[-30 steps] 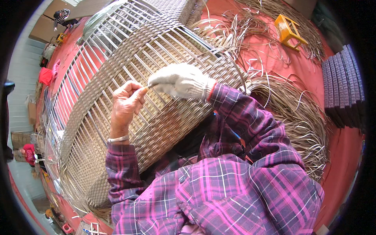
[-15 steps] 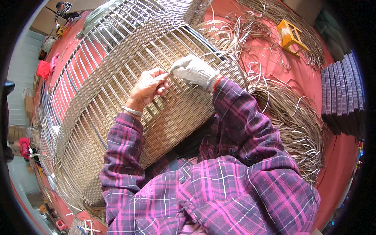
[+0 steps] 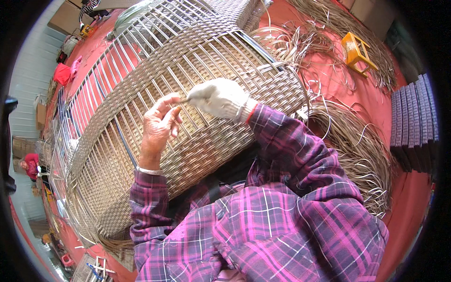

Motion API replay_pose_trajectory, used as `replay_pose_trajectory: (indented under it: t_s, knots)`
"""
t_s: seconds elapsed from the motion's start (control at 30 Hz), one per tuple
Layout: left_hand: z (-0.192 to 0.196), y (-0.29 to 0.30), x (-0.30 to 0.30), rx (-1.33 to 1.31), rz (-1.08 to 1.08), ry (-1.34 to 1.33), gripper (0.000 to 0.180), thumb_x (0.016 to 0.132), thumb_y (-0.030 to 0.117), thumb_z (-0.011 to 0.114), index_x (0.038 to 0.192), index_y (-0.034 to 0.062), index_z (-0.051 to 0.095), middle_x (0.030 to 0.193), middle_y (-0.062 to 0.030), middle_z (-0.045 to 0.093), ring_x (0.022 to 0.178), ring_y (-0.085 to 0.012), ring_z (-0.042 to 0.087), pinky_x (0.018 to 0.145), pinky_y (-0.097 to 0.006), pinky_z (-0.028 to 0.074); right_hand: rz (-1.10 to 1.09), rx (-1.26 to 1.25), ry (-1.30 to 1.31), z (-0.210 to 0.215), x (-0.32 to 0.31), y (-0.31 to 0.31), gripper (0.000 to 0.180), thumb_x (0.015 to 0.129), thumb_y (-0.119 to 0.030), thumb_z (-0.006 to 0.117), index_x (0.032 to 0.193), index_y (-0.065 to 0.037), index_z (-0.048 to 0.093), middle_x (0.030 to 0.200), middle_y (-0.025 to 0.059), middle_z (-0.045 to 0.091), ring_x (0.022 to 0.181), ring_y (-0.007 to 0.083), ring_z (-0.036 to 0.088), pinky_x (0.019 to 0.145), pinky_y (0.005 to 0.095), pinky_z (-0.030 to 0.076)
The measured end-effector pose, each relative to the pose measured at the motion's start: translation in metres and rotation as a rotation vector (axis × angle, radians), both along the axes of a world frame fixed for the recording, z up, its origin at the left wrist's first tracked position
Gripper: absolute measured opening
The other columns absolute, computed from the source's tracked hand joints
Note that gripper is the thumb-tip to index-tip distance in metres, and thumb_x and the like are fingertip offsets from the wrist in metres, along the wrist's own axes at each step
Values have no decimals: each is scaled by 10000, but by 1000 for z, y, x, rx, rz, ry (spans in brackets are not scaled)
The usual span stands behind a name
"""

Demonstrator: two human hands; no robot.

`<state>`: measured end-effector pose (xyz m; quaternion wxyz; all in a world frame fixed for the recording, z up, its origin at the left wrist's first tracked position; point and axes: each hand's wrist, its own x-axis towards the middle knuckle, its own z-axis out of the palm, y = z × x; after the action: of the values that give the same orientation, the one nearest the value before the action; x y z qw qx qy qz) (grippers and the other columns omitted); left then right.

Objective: The person weaves thin strips of natural fiber through the vertical ribs of a large basket frame. They repeatedly pull strips through the frame, adjust tension, and rotate the basket to continue weaving around its circumference.

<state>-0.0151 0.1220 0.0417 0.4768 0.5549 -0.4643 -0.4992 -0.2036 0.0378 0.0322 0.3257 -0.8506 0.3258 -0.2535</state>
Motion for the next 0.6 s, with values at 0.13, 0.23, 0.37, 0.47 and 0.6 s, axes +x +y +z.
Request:
replay_pose_trajectory:
  t_s: [0.13,0.23,0.37,0.47,0.6]
  knots:
    - [-22,-29,-10,39,67,132,508,939,42,566,1391,-78,368,749,-89,629,490,-88,527,433,-218,452,-251,-322,384,0,-4,-5,100,821,-206,595,817,-171,688,748,83,684,701,304,675,626,401,533]
    - [-38,-50,-10,137,14,223,445,944,80,563,1332,-83,419,764,-93,632,514,-93,543,447,-221,467,-79,-279,441,-12,2,-17,118,822,-186,575,856,-150,682,764,101,679,708,318,668,628,426,524]
    - [-46,-65,-2,294,-185,146,193,951,141,606,1059,-16,579,697,-48,619,470,-62,504,443,-205,435,-101,-92,205,-38,6,-29,167,862,-273,580,892,-153,692,810,116,679,778,304,670,691,404,531]
    - [-38,-64,3,242,-261,49,125,941,127,620,927,4,599,642,-31,604,446,-57,485,423,-208,418,-101,120,-111,-47,1,-31,188,870,-297,653,956,-135,697,844,102,688,799,227,677,723,337,534]
    - [-14,-33,15,174,-171,-192,121,915,109,642,837,24,605,602,17,540,458,-27,444,417,-188,358,-275,194,-296,-34,8,-22,260,867,-199,684,1105,-100,658,971,68,701,862,190,673,772,303,542]
